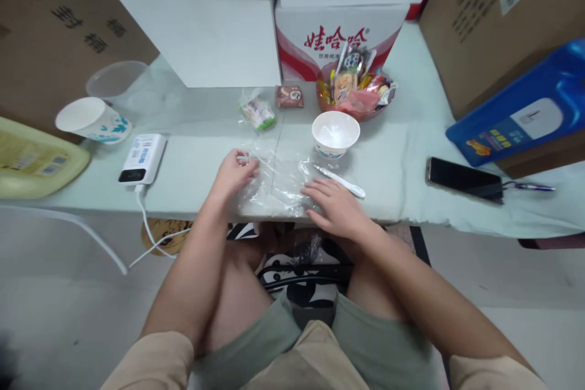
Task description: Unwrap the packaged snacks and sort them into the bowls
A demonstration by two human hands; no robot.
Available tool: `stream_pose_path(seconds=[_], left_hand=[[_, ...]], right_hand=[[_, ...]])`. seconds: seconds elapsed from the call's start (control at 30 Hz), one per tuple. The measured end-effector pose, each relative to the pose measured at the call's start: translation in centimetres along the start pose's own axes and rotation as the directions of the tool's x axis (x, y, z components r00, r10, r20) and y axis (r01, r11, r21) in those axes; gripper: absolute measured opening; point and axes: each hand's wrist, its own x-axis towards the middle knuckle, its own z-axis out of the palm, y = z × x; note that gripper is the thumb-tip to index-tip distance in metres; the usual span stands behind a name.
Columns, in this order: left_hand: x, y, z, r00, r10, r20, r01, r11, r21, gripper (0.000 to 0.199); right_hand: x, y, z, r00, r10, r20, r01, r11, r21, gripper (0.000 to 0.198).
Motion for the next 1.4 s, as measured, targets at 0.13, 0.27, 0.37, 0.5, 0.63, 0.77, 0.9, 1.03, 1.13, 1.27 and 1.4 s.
stream_pose_path(seconds=[0.13,0.27,0.37,0.5,0.63,0.77,0.9,1.03,1.13,1.27,1.4], left_hand=[[-2.1,-0.6,-2.3,0.942,0.262,-0.212,-0.194,0.935,0.296,0.044],[-5.8,0.0,-1.8,0.828,0.476,0.297,-0.554,0.776,0.302,0.032],[-7.4,0.2,-0.3,0.715,0.41,0.567,-0.644,0.703,0.304,0.052],[-7.7,0.4,-0.4,0.713,0.467,0.523,-0.655,0.709,0.261,0.044],[-7.1,0.4,-1.8,0.814,0.421,0.4,-0.524,0.83,0.193,0.016],[-5.5,-0.4,-2.1,0.94,0.323,0.106,-0.311,0.943,-0.117,0.01],[-3.8,-0.9,-1.7,0.958,0.266,-0.102,-0.285,0.887,-0.363,0.015],[-3.4,-0.6,-0.6,0.955,0.289,-0.071,-0.295,0.889,-0.35,0.028],[-3.3,-0.6,0.2,0.975,0.207,-0.08,-0.221,0.937,-0.27,0.034],[-2.7,-1.1,0.0,0.957,0.21,-0.202,-0.246,0.954,-0.17,0.026],[-2.5,-1.1,-0.8,0.918,0.321,-0.232,-0.362,0.919,-0.159,0.026]], right_hand=[[-1.2,0.3,0.7,0.987,0.143,0.077,-0.139,0.989,-0.059,0.076],[-1.7,0.1,0.1,0.991,0.132,0.02,-0.132,0.991,-0.009,0.047],[-1.6,-0.6,-0.3,0.972,0.208,-0.107,-0.193,0.972,0.137,0.021],[-1.3,-0.9,-1.2,0.816,0.504,-0.281,-0.339,0.813,0.474,0.02],[-1.7,0.2,-1.9,0.713,0.61,-0.346,-0.276,0.698,0.661,0.022],[-2.6,1.3,-2.0,0.776,0.55,-0.309,-0.23,0.703,0.673,0.035],[-2.9,1.5,-1.8,0.812,0.537,-0.23,-0.258,0.683,0.684,0.022],[-1.9,1.4,-1.0,0.811,0.572,-0.122,-0.244,0.521,0.818,0.037],[-1.0,1.6,-0.2,0.734,0.658,-0.171,-0.259,0.503,0.825,0.042],[-0.8,1.8,0.3,0.727,0.635,-0.261,-0.244,0.594,0.766,0.045],[-0.6,1.8,0.5,0.752,0.599,-0.275,-0.198,0.603,0.772,0.039]])
